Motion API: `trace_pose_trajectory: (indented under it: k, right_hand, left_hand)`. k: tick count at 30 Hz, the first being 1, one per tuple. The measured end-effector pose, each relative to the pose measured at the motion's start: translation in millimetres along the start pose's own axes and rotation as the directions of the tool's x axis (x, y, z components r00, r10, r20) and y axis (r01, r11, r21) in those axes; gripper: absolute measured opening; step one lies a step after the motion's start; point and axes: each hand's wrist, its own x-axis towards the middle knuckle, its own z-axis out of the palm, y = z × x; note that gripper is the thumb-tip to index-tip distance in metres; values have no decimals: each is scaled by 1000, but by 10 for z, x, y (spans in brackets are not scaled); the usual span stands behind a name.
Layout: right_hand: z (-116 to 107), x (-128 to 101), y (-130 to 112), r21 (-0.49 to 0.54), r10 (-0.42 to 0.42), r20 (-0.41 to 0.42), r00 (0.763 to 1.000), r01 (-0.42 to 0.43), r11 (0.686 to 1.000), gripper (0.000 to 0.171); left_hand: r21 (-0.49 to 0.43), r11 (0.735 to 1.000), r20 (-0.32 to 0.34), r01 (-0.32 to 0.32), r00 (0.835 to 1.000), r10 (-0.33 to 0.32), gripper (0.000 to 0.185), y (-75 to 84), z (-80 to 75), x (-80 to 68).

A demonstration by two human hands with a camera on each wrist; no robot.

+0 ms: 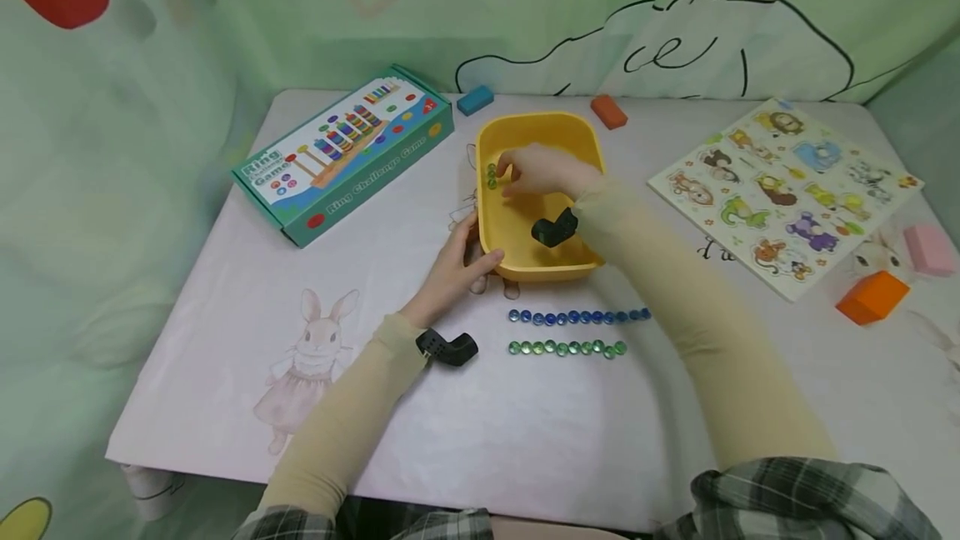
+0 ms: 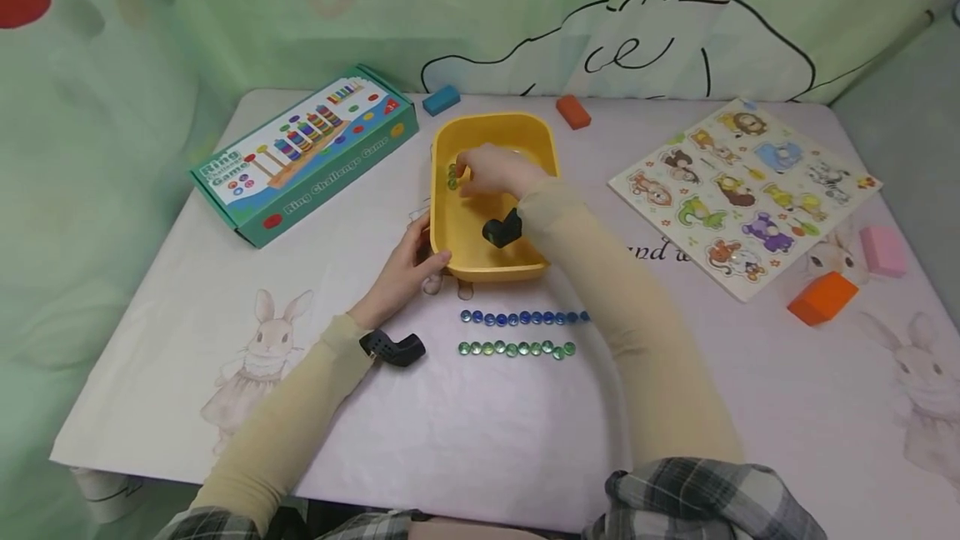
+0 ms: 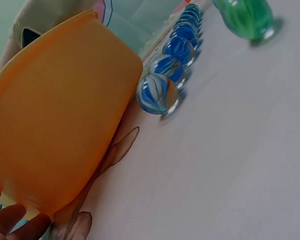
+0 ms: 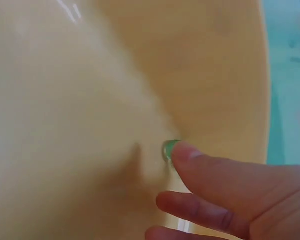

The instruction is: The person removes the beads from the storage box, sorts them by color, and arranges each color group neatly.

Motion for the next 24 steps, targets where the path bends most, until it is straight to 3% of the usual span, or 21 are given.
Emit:
trace_pose_trajectory:
  k: [5,7,17,24]
  right_hand:
    - [18,94,-22,-29,21,10,1000,-21,999,38]
    - [30,121,-31,-38,15,-4,1000,-15,999,36]
    - [134,166,-76,-79,7,-70,998,-13,997,23]
    - [101,91,-103,-88,-20,-54,998,15,996,19]
  left_hand:
    - [2,1000,-10,-13,1000,13,77,-10,6,-3]
    - [11,1000,-22,-21,1000,21,77,-94,12,26]
    - [43,999,-19,25,1000,-24,72,-68,13,45]
    - [40,999,-35,-6,999,7,72,-79,23,31]
